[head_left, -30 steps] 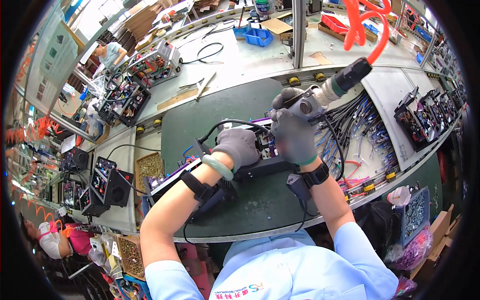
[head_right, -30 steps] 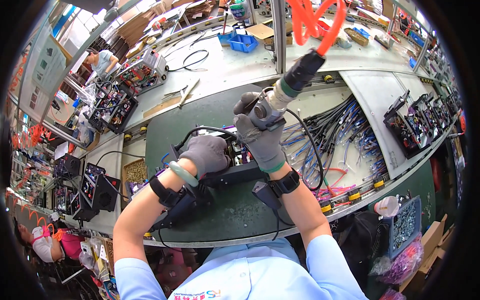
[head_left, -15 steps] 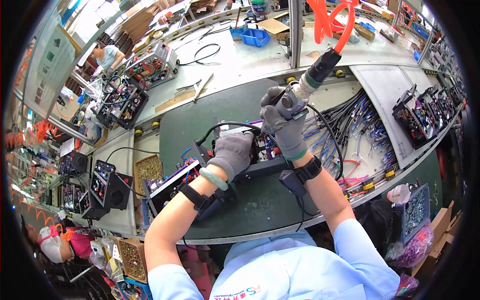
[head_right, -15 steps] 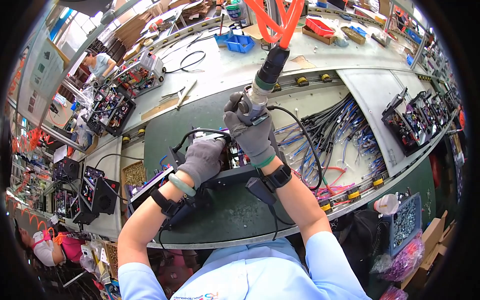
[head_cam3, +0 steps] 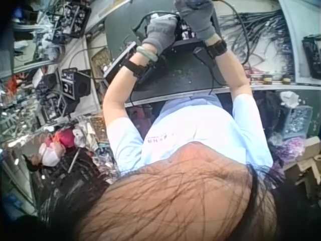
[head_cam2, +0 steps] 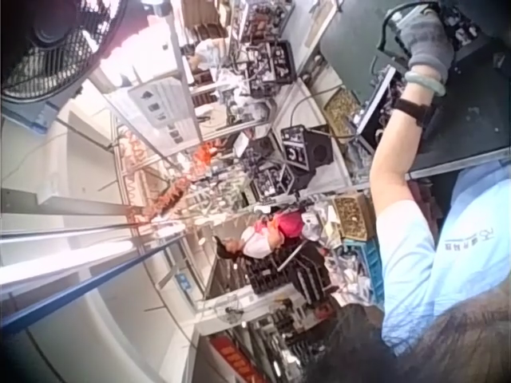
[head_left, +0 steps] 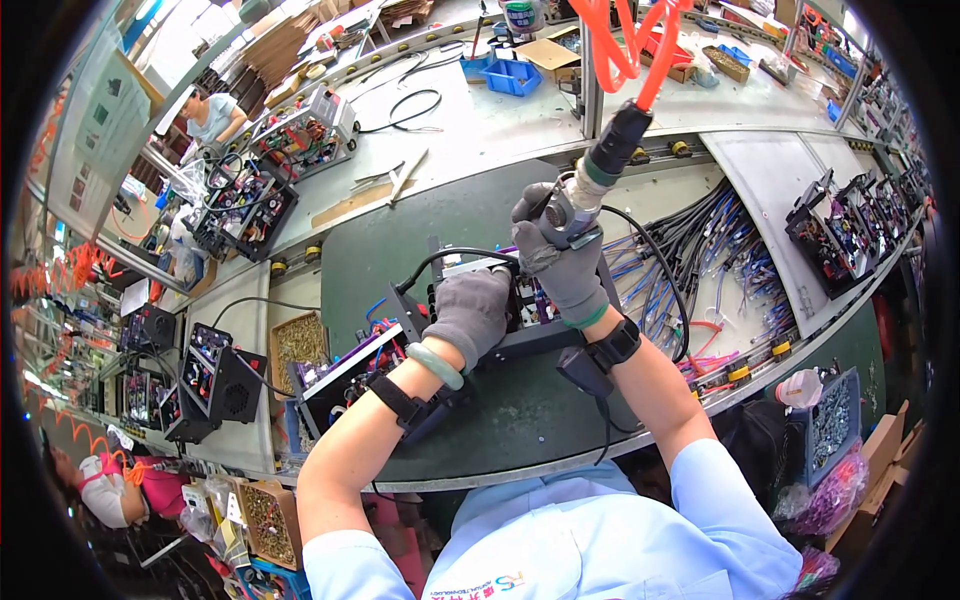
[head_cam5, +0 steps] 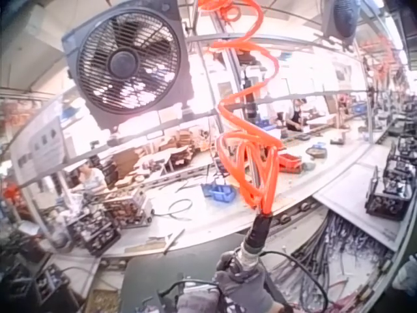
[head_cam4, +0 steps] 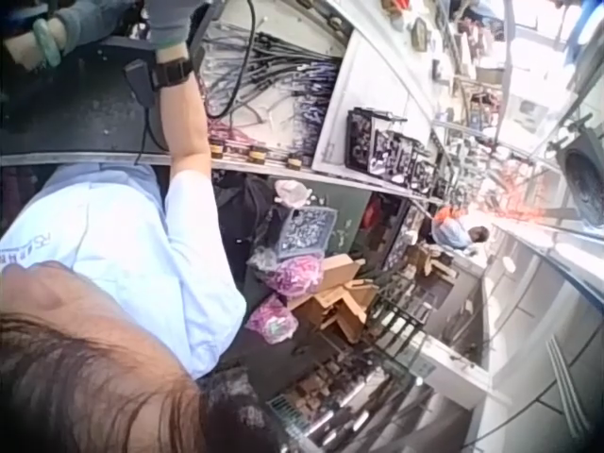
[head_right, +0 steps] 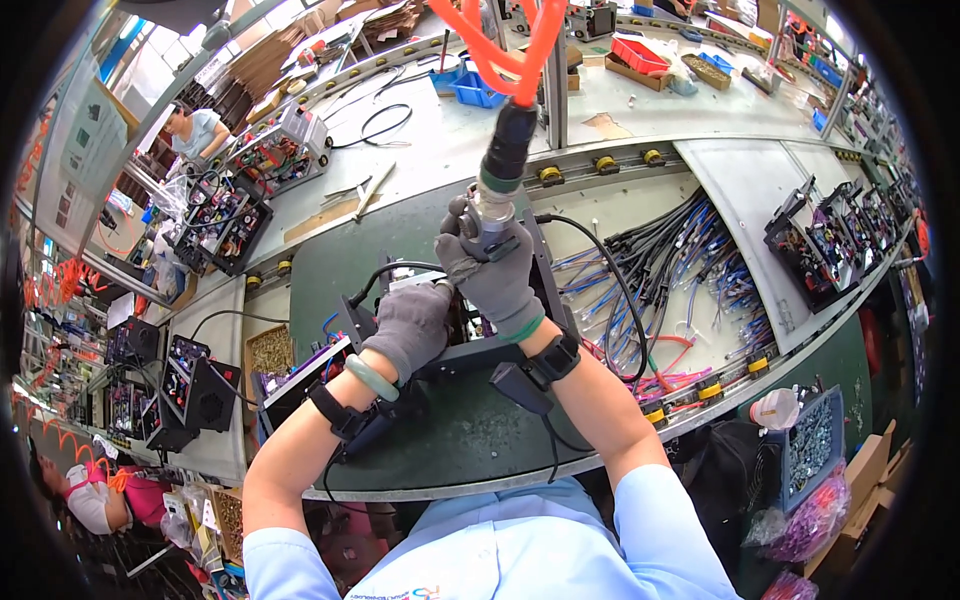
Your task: Connecting wires and assembling components inside electronic chassis units on a factory production line.
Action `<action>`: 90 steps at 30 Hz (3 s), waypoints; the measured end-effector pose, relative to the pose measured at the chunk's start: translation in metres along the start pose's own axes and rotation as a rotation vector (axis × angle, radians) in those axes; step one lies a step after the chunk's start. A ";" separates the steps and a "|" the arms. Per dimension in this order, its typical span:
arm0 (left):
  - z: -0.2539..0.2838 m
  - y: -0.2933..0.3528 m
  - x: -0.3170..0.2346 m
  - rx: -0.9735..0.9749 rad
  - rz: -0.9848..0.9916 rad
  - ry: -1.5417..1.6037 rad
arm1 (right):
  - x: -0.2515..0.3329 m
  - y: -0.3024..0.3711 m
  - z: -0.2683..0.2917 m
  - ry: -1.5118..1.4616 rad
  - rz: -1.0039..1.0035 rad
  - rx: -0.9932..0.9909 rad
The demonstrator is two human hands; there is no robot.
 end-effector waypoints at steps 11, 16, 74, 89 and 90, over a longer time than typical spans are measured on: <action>0.023 0.026 0.000 -0.003 0.001 0.047 | -0.013 -0.022 -0.039 0.515 -0.064 0.228; 0.053 0.095 0.063 -0.453 0.062 1.128 | -0.019 -0.017 -0.039 0.283 -0.139 0.381; 0.020 0.059 0.027 -0.629 -0.022 0.609 | 0.124 0.078 0.012 -0.332 -0.114 -0.058; 0.020 0.008 0.007 0.387 -0.111 0.087 | 0.065 0.036 0.012 -0.156 -0.135 0.065; 0.017 0.003 0.003 0.460 -0.135 -0.001 | 0.063 0.040 0.010 -0.184 -0.162 0.081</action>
Point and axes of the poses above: each hand's wrist, its own y-axis away from the middle knuckle, its own z-axis out of the back of the hand, x = y × z, the point moved 6 cm from there along -y, towards the middle knuckle, and after that the axes turned 6 degrees about y, right-handed, at the moved point
